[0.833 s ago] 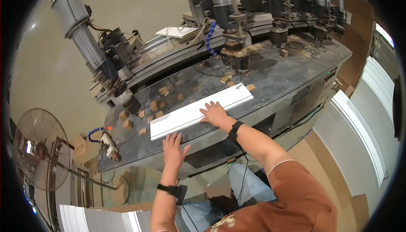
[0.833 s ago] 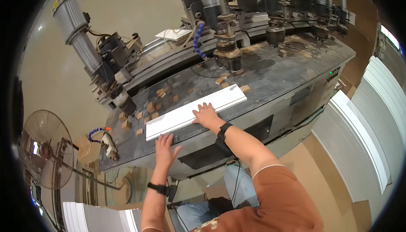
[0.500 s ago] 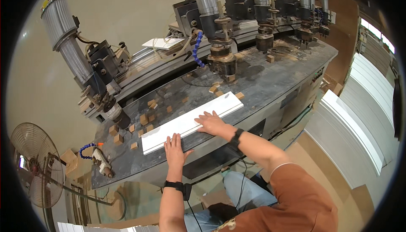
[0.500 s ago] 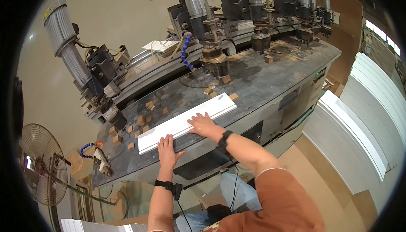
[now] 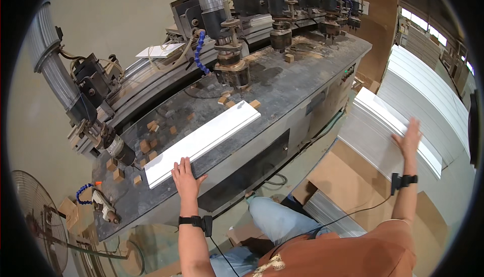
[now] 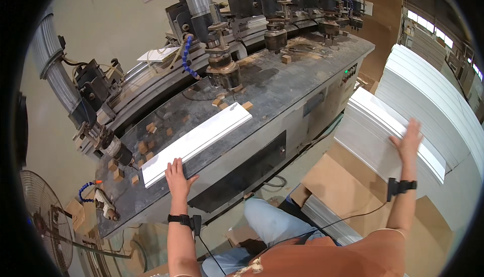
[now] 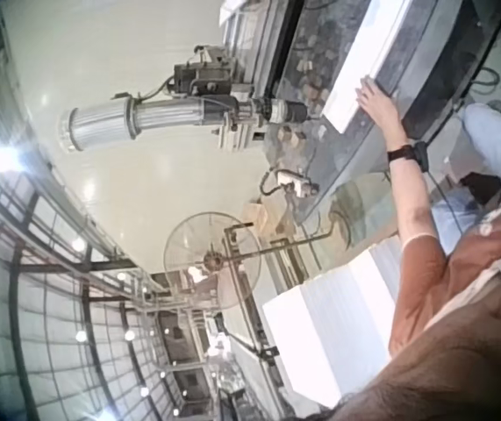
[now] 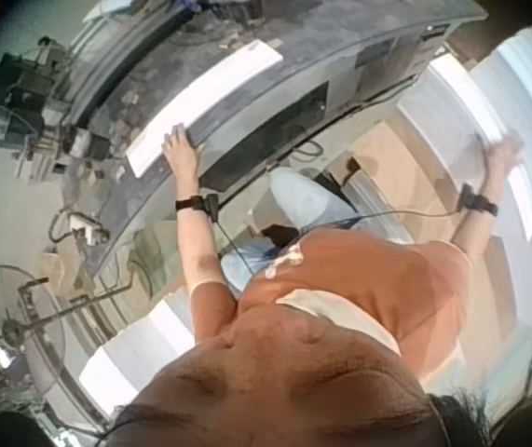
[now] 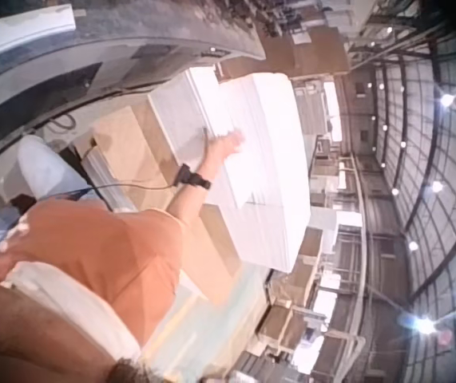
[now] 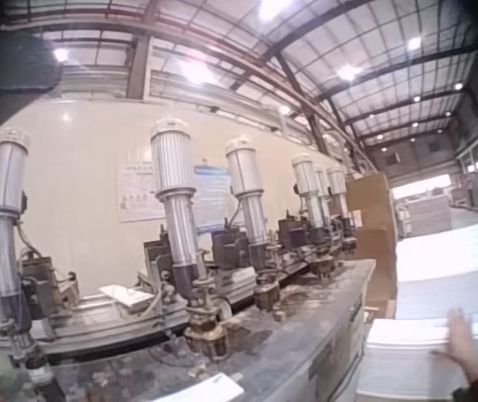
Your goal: Feeding wooden planks into a processing machine and stacking the finished pieces.
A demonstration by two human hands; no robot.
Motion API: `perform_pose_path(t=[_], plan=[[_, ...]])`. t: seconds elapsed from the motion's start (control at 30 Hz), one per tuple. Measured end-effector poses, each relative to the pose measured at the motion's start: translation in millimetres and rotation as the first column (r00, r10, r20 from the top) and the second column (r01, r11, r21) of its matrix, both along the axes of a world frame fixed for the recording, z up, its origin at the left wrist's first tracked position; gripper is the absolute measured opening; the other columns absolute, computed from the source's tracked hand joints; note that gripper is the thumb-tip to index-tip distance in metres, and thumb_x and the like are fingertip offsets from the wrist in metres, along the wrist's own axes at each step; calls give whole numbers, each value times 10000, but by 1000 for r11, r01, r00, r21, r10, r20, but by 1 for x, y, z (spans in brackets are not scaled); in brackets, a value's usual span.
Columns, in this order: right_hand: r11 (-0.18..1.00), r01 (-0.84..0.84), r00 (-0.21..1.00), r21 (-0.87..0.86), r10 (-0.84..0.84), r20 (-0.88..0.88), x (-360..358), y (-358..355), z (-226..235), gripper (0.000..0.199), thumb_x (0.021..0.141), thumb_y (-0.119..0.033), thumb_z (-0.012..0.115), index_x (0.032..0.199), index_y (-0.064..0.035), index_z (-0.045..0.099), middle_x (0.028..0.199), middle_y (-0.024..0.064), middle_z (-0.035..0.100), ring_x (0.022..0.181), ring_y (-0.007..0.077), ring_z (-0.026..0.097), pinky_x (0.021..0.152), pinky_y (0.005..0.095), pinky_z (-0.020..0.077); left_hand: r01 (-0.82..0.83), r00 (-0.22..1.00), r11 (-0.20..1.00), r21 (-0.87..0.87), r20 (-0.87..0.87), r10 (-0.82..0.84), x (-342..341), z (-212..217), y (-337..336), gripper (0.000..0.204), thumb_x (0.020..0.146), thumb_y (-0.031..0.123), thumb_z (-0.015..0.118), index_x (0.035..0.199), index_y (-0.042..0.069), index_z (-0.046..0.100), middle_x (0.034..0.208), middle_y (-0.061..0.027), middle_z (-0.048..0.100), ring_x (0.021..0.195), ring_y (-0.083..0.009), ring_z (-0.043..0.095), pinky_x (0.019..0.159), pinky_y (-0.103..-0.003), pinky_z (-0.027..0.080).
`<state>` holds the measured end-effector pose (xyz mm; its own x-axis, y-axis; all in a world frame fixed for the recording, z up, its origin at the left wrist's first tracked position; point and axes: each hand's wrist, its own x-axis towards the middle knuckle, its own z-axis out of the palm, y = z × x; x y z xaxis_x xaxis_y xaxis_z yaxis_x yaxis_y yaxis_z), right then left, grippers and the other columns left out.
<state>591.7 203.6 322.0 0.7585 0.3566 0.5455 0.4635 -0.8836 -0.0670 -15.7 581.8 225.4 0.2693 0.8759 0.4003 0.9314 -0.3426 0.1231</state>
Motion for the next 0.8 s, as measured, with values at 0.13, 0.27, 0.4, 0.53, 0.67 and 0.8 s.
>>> perform_pose_path(t=[0.13, 0.27, 0.4, 0.53, 0.67, 0.8], plan=[[989, 81, 994, -122, -89, -69, 16, -42, -12, 838, 725, -462, 749, 1321, 21, 414, 1389, 215, 430, 1346, 380, 321, 1063, 606, 249, 14, 1000, 1000, 15, 19, -15, -1, -2, -1, 957, 591, 393, 845, 1376, 75, 400, 1420, -110, 399, 1335, -357, 307, 1118, -502, 228], [990, -10, 999, -142, 3, -49, 10, -37, -8, 740, 720, -388, 766, 1268, 15, 473, 1343, 204, 485, 1297, 358, 400, 1065, 566, 286, 9, 1000, 1000, -10, 27, -9, 0, 0, -3, 952, 594, 383, 848, 1377, 79, 399, 1416, -114, 401, 1336, -360, 304, 1117, -506, 228], [980, -153, 988, -127, 151, -24, 3, -25, -17, 563, 736, -152, 734, 1233, -2, 515, 1310, 179, 523, 1261, 327, 451, 1065, 499, 333, 5, 999, 1000, 7, 31, -5, 1, -2, -3, 956, 593, 385, 849, 1378, 78, 397, 1417, -110, 398, 1336, -359, 306, 1116, -510, 228], [852, -523, 835, -22, 518, 185, -36, 15, -19, 499, 677, 120, 544, 1144, -48, 599, 1198, 147, 609, 1154, 315, 553, 1023, 420, 416, 5, 1000, 1000, 21, 13, -5, 6, -2, -2, 956, 597, 418, 838, 1386, 105, 398, 1420, -108, 392, 1331, -372, 309, 1109, -528, 227], [530, -848, 511, 18, 807, 296, -116, 98, 14, 328, 709, 48, 592, 993, -101, 659, 991, 102, 683, 949, 279, 653, 818, 373, 532, -26, 1000, 1000, 17, 0, 26, 2, -2, -3, 958, 595, 453, 828, 1391, 133, 401, 1414, -114, 393, 1331, -385, 304, 1105, -538, 225], [260, -966, 242, -13, 915, 323, -190, 186, 44, 289, 729, 7, 600, 978, -130, 653, 905, 75, 686, 810, 265, 655, 689, 372, 533, -48, 998, 976, 212, -20, 54, -2, -13, -18, 701, 679, 375, 778, 1264, 100, 506, 1348, -98, 460, 1316, -329, 352, 1094, -547, 241]])
